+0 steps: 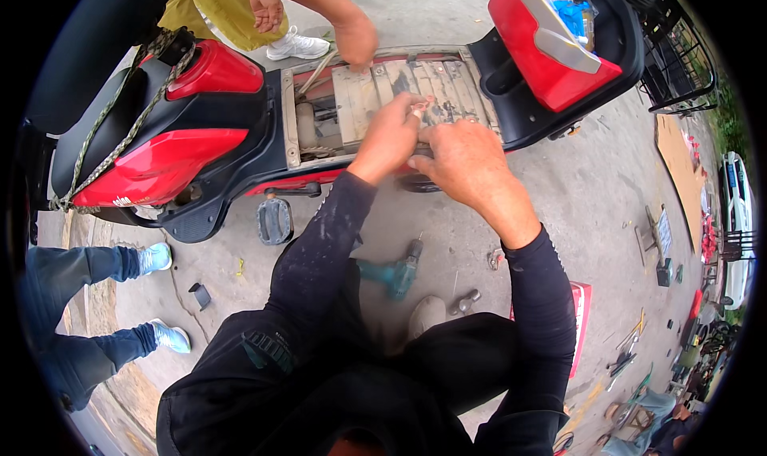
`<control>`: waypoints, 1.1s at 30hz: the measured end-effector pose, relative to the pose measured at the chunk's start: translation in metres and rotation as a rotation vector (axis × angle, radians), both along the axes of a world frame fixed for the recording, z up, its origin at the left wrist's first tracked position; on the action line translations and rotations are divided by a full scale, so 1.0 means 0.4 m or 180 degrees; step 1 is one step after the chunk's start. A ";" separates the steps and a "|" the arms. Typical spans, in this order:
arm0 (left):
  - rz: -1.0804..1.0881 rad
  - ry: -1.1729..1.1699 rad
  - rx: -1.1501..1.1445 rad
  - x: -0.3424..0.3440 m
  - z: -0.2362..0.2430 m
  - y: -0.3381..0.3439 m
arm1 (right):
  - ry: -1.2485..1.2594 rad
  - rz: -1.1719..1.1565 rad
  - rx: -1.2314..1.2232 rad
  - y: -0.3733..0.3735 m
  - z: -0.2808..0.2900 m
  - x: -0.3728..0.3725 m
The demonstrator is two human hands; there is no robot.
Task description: The person uses a hammer and a metal punch to strike the terminals of a scooter battery. They then use a screwdriver to loosen the terminal connections and remove the old battery from the scooter's under-seat compartment.
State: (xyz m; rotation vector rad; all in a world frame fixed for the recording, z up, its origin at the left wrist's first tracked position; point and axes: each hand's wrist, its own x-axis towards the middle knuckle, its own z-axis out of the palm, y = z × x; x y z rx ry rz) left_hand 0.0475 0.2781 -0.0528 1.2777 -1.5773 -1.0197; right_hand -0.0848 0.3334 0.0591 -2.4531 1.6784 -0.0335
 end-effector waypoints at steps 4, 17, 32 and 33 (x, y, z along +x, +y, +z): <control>0.0030 -0.0021 0.0030 -0.003 0.011 0.002 | 0.0037 -0.0026 -0.0005 -0.001 0.004 0.001; 0.0579 0.0017 -0.0063 -0.038 0.014 0.022 | -0.0073 0.0000 -0.0075 0.009 0.006 0.010; 0.0549 0.0085 -0.0066 -0.037 0.006 0.010 | -0.0096 -0.0100 -0.0143 0.020 0.003 0.018; 0.0552 0.0119 -0.0110 -0.039 -0.001 0.007 | -0.0093 -0.0101 -0.0155 0.021 0.005 0.018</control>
